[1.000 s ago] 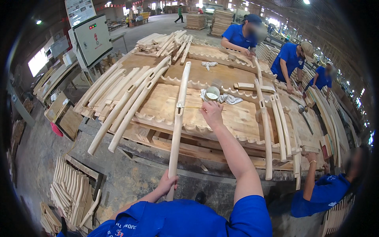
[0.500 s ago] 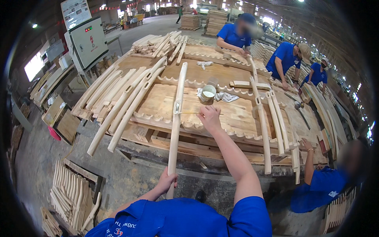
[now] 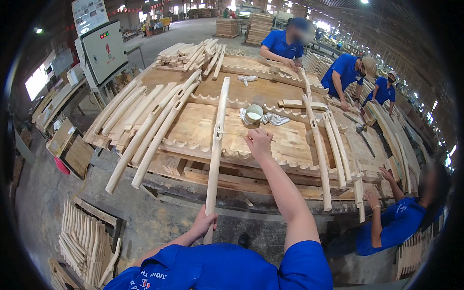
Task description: The person repeatedly picks up long wooden chair legs, applies glue to the mortise holes using a small brush, and places the legs on a workbench. The person works in a factory setting with other workers visible in the background.
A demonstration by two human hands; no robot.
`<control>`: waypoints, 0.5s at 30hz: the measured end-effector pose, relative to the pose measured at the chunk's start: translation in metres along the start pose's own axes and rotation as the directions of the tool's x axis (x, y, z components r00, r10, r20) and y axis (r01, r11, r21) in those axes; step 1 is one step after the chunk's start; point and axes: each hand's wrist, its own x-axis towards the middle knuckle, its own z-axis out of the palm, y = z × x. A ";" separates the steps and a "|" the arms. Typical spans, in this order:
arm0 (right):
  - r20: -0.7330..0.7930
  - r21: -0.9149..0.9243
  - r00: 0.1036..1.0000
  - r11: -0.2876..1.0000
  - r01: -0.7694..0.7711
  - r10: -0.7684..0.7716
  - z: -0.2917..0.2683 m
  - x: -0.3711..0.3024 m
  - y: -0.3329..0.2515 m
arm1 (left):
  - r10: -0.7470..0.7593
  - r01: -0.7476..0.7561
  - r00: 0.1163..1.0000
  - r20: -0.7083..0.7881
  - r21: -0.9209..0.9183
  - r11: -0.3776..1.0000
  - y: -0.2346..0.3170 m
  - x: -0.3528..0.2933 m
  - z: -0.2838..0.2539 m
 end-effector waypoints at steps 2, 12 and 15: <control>0.008 0.010 0.999 0.999 0.043 -0.043 -0.004 -0.008 0.000 | -0.003 0.003 1.000 0.001 0.004 1.000 0.000 0.000 -0.001; 0.033 0.047 0.999 0.999 0.013 -0.014 -0.006 -0.014 -0.006 | -0.011 0.010 1.000 0.025 0.045 0.999 0.004 0.000 -0.002; 0.024 0.061 0.999 0.997 0.039 -0.041 -0.005 -0.010 -0.011 | -0.008 0.007 1.000 0.027 0.024 1.000 0.003 -0.001 -0.005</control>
